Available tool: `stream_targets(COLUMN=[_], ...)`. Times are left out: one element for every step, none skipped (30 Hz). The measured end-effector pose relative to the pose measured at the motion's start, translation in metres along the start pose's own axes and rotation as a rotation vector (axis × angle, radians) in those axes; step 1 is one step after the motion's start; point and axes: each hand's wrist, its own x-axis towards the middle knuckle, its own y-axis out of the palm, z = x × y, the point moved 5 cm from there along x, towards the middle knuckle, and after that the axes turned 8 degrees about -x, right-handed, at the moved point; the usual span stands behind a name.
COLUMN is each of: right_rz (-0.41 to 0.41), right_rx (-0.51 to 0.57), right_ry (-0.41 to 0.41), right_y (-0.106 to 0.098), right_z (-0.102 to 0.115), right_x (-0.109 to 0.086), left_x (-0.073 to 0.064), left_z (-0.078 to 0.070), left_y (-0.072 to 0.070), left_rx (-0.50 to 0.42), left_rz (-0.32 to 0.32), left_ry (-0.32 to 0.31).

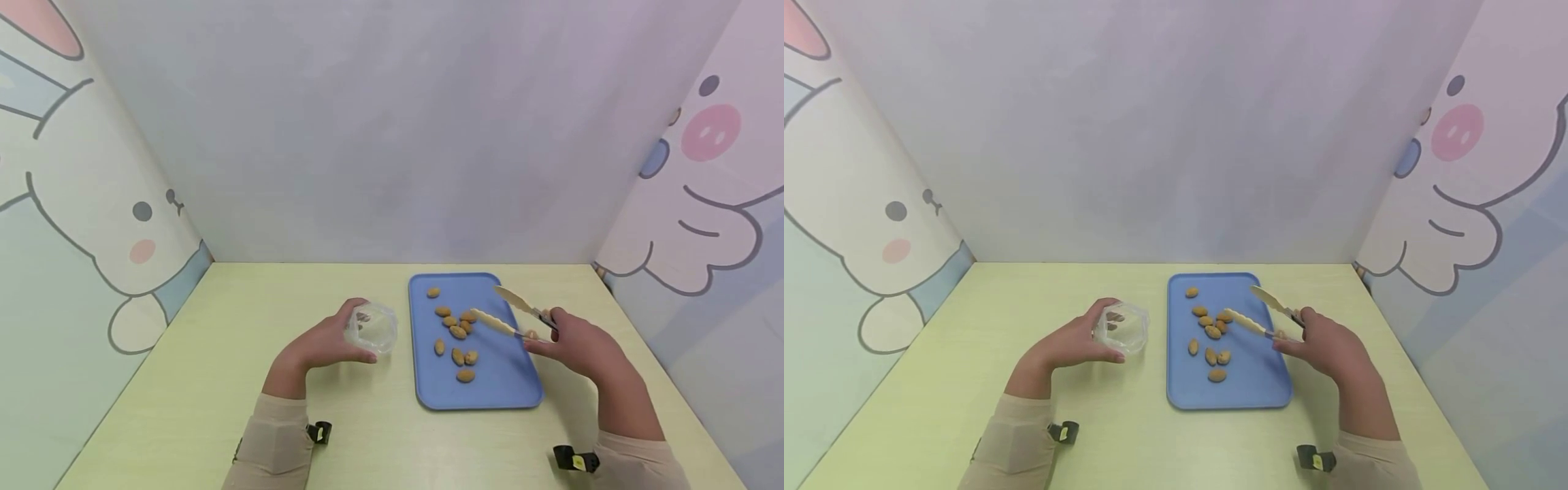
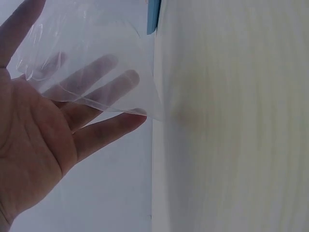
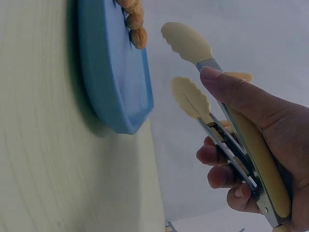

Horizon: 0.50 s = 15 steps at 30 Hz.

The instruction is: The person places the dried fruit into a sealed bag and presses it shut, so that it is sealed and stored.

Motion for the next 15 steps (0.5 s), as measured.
stream_targets(right_rz=[0.003, 0.005, 0.005, 0.006, 0.008, 0.010, 0.013, 0.016, 0.020, 0.024, 0.029, 0.033, 0.036, 0.038, 0.041], right_rx=[-0.001, -0.002, -0.004, -0.006, -0.006, -0.008, -0.011, -0.014, -0.017, -0.018, -0.021, -0.023, -0.025, -0.026, -0.026], right_ry=[-0.003, -0.006, -0.009, -0.012, -0.014, -0.017, -0.020, -0.024, -0.028, -0.032, -0.037, -0.039, -0.040, -0.041, -0.041], right_y=[0.0010, 0.0018, 0.0026, 0.0033, 0.0040, 0.0047, 0.0057, 0.0064, 0.0071, 0.0077, 0.0084, 0.0091, 0.0097, 0.0100, 0.0105], right_z=[0.0006, 0.0013, 0.0018, 0.0023, 0.0028, 0.0032, 0.0039, 0.0043, 0.0047, 0.0051, 0.0055, 0.0060, 0.0064, 0.0067, 0.0072], right_x=[0.0001, 0.0003, 0.0005, 0.0009, 0.0012, 0.0017, 0.0021, 0.0026, 0.0031, 0.0034, 0.0038, 0.0042, 0.0045, 0.0047, 0.0049], left_x=[0.0001, 0.0001, 0.0001, 0.0001, 0.0001, 0.0001, 0.0002, 0.0001, 0.0001, 0.0003, 0.0003, 0.0001, 0.0001, 0.0001, 0.0000], left_z=[0.0003, 0.0007, 0.0009, 0.0008, 0.0006, 0.0003, 0.0002, 0.0002, 0.0000, 0.0003, 0.0001, 0.0000, -0.0003, -0.0005, -0.0007], left_y=[0.0001, 0.0001, 0.0001, -0.0001, -0.0001, -0.0003, -0.0003, -0.0004, -0.0003, -0.0003, -0.0003, -0.0003, -0.0003, -0.0002, -0.0003], left_rx=[0.000, 0.000, 0.001, 0.004, 0.009, 0.012, 0.014, 0.015, 0.017, 0.019, 0.020, 0.020, 0.020, 0.021, 0.021], left_rz=[0.002, 0.003, 0.004, 0.004, 0.004, 0.004, 0.003, 0.003, 0.003, 0.004, 0.004, 0.004, 0.005, 0.007, 0.008], left_ry=[-0.001, -0.002, -0.003, -0.002, -0.001, 0.000, 0.001, 0.001, 0.002, 0.002, 0.001, 0.000, -0.001, -0.002, -0.002])
